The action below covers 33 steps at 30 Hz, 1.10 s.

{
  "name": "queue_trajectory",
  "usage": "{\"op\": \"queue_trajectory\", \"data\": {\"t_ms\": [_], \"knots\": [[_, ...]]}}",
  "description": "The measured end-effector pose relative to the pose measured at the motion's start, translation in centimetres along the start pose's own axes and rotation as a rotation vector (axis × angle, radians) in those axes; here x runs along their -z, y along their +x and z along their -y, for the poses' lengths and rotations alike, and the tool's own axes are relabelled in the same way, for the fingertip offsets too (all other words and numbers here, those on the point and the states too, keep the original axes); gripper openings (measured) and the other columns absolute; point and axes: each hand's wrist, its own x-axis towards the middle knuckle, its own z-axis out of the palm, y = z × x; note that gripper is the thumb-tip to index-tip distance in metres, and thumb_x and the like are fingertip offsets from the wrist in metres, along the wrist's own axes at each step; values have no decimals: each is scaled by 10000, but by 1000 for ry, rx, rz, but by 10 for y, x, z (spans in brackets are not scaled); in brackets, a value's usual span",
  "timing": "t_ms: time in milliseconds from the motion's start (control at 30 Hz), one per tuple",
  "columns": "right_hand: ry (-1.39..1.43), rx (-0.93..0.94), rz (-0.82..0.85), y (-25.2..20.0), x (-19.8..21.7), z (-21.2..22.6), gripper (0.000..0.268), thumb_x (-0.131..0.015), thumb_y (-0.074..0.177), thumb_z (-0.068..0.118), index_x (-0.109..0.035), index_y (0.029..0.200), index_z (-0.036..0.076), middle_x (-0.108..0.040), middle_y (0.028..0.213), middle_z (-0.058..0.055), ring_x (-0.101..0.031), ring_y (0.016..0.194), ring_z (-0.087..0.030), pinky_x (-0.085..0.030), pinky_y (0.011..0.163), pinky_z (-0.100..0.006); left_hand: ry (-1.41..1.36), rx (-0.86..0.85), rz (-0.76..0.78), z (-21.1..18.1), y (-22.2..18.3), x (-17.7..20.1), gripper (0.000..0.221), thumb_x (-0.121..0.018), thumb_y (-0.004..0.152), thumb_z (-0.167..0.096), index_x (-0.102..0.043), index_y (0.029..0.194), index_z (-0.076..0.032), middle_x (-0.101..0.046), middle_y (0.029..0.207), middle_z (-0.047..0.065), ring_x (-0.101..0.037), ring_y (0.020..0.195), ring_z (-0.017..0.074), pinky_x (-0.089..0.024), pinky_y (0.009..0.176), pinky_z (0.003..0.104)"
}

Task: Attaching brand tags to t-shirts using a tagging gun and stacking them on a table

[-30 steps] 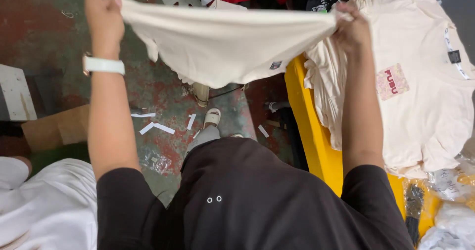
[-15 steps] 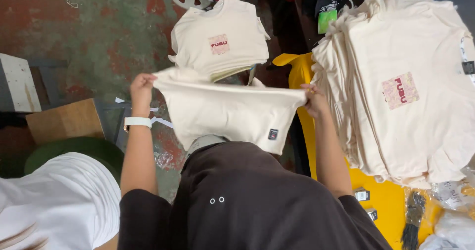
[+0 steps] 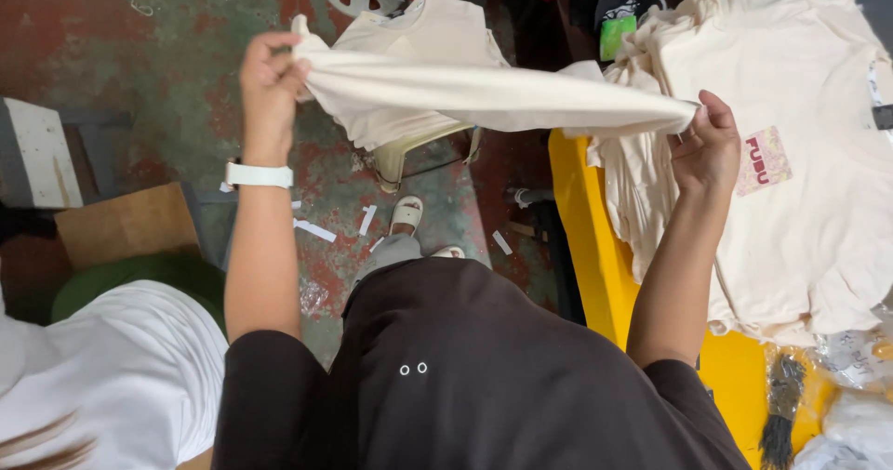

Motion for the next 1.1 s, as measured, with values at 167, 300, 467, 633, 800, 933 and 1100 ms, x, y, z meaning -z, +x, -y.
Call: {"op": "queue_trajectory", "data": {"t_ms": [167,300,467,633,800,933,1100], "knots": [[-108,55,132,1,-26,13,346,-693,859,-65,-761,1150,109,-723,1064,-79,-675,908,-265,-560,662,-326,183,-257,-143,-3,38,-21,335,-533,865,168,-575,1076,-87,-596,1104,89,-627,1042,253,-497,931,338],[-37,-69,1,4,-47,25,321,-695,934,-53,-665,1211,107,-610,774,-29,-518,620,-115,-571,711,-273,-21,-312,-294,6,40,-10,243,-705,911,79,-610,1047,-100,-637,1075,78,-650,914,215,-511,826,315],[-100,-25,-34,-5,-56,8,274,-714,947,32,-697,1186,167,-635,988,-50,-570,867,-180,-519,693,-294,-293,-278,-224,5,-12,16,297,-773,1007,-157,-592,1235,-100,-556,1179,32,-507,988,149,-442,894,272],[-346,-79,95,-4,-21,-98,121,-613,1063,118,-690,1127,185,-675,940,-11,-688,884,-136,-592,854,-348,-6,8,-283,39,-69,29,247,-542,1091,-1,-493,1278,-155,-533,1243,38,-559,1078,120,-500,971,271],[-321,-129,5,41,-25,-111,145,-681,1039,90,-687,1173,145,-706,937,-109,-737,760,-251,-617,611,-399,70,45,-450,71,-39,77,314,-562,1059,64,-553,1285,-154,-483,1258,11,-572,966,125,-545,884,262],[-432,-93,111,51,-95,-70,200,-689,1021,57,-692,1206,131,-691,926,-45,-723,728,-151,-662,699,-307,-192,302,-193,56,15,66,360,-602,1076,4,-504,1373,-172,-566,1034,-1,-668,905,80,-631,855,288],[-739,353,297,52,-154,40,262,-670,1069,-26,-722,1176,206,-691,1196,-28,-719,1073,-97,-637,957,-248,195,-238,-62,-25,62,26,525,-591,1064,257,-436,1417,-99,-553,1014,72,-608,941,166,-498,915,260]]}}
